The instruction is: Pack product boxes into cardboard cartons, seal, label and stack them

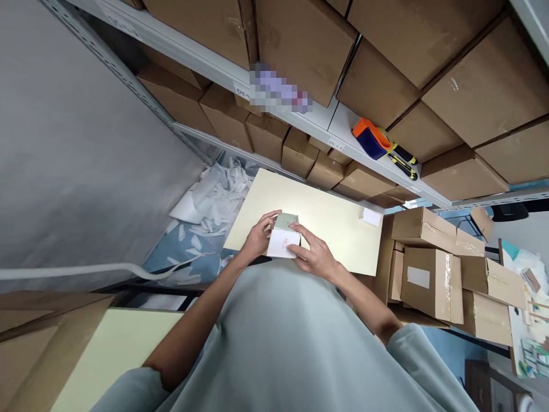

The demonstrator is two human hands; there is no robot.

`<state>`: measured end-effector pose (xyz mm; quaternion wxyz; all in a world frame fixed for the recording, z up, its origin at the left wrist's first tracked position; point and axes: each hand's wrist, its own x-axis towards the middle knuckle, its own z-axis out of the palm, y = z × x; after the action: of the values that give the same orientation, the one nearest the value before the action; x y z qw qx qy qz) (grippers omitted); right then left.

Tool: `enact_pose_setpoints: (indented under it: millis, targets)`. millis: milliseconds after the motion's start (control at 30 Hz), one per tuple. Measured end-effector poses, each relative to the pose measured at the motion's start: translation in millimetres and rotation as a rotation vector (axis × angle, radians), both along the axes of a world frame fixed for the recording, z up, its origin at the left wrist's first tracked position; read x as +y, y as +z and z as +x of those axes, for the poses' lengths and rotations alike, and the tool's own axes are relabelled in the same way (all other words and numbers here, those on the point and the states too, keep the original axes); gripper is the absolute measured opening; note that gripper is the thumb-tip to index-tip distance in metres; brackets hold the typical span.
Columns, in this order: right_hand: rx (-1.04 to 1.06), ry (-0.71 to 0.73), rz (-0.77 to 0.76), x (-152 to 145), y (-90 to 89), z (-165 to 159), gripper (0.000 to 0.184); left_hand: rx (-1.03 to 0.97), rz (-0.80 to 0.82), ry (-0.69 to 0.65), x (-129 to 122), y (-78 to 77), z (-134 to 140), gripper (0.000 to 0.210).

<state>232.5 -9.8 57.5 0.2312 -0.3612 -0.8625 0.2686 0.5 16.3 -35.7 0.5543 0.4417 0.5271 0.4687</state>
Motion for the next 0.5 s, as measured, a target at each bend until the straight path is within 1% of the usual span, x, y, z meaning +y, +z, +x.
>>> enact_pose_setpoints:
  millis: [100,167,200,267,333,400,433,500]
  targets:
    - [0.0,0.015,0.075,-7,-7.9,1,0.027,-0.049,0.011,-0.03,1,4.6,-2,0.036]
    - [0.02,-0.01,0.102,-10,-10.5,-2,0.025,-0.05,0.031,-0.051,2,7.6,-6,0.035]
    - [0.03,-0.043,0.099,-11,-10.8,-4,0.024,-0.054,0.032,-0.066,3,8.8,-9,0.035]
    - [0.058,-0.151,0.074,-7,-8.9,-9,0.027,-0.077,0.002,-0.1,4,10.5,-17,0.033]
    - [0.102,-0.283,0.036,4,-3.8,-15,0.036,-0.103,-0.067,-0.126,4,11.2,-26,0.032]
    - [0.157,-0.37,-0.02,21,3.7,-22,0.048,-0.113,-0.143,-0.153,3,11.6,-35,0.041]
    - [0.185,-0.384,-0.063,31,7.7,-25,0.053,-0.119,-0.175,-0.17,3,11.7,-38,0.048]
    - [0.233,-0.38,-0.177,52,14.1,-29,0.056,-0.16,-0.231,-0.213,-1,12.0,-44,0.059]
